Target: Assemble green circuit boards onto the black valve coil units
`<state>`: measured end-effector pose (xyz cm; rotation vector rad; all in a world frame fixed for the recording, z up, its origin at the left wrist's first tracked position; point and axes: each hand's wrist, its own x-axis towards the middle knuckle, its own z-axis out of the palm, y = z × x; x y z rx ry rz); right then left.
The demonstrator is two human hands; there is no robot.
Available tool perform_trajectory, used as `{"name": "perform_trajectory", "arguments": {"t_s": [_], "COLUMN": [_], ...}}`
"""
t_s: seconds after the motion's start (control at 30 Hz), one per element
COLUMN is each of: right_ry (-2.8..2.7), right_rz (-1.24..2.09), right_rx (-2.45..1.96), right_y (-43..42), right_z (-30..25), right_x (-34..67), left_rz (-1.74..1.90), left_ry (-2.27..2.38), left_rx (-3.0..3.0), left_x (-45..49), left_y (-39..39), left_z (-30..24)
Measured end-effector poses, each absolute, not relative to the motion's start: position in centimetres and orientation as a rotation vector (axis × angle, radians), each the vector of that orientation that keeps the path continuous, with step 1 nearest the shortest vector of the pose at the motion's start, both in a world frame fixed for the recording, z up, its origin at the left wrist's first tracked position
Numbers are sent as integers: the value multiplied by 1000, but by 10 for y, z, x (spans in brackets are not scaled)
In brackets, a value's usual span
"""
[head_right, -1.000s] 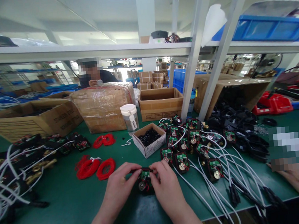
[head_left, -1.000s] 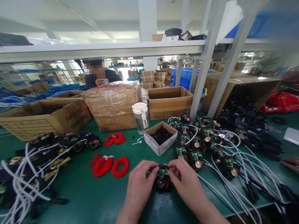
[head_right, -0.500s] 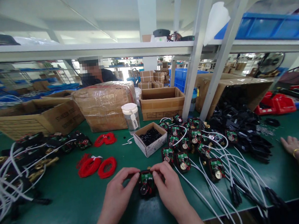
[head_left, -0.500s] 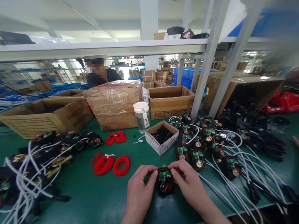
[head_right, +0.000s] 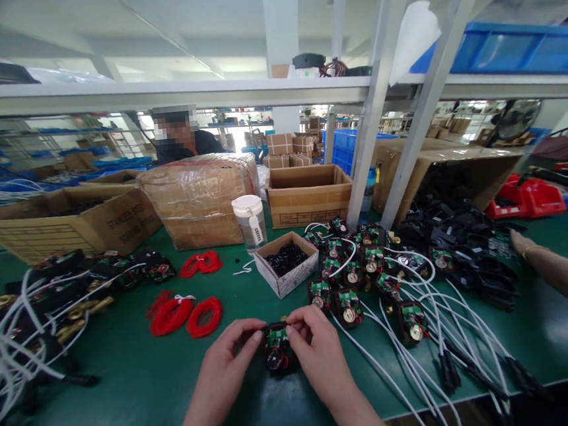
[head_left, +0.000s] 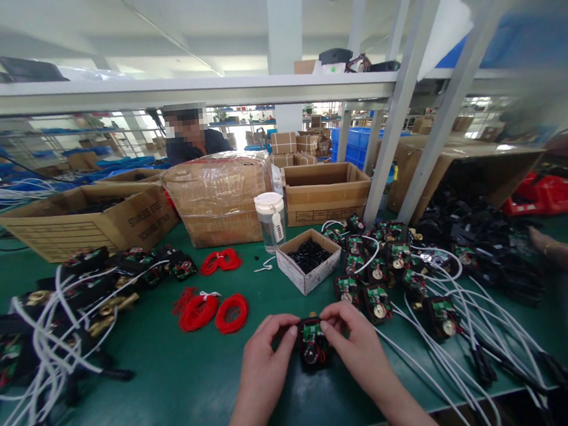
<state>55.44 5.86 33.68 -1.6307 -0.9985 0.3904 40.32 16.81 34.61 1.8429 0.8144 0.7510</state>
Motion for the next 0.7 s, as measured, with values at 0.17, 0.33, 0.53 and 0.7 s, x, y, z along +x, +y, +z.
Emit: {"name": "perform_trajectory", "arguments": {"t_s": [0.17,0.33,0.53,0.7], "right_ry": [-980,-879,-872,-869], "right_rz": [469,563,551,528], "right_rx": [-1602,-1543,-1546,-1552], "right_y": [59,57,57,60], "right_z": [335,337,333,330], "right_x": [556,558,557,556], "left_rz": [747,747,763,771], "left_ry": [827,834,841,841], "left_rx": [1827,1818,1831,1843], "left_x": [407,409,408,409], "left_y": [166,167,166,166], "left_z": [350,349,348,349]}}
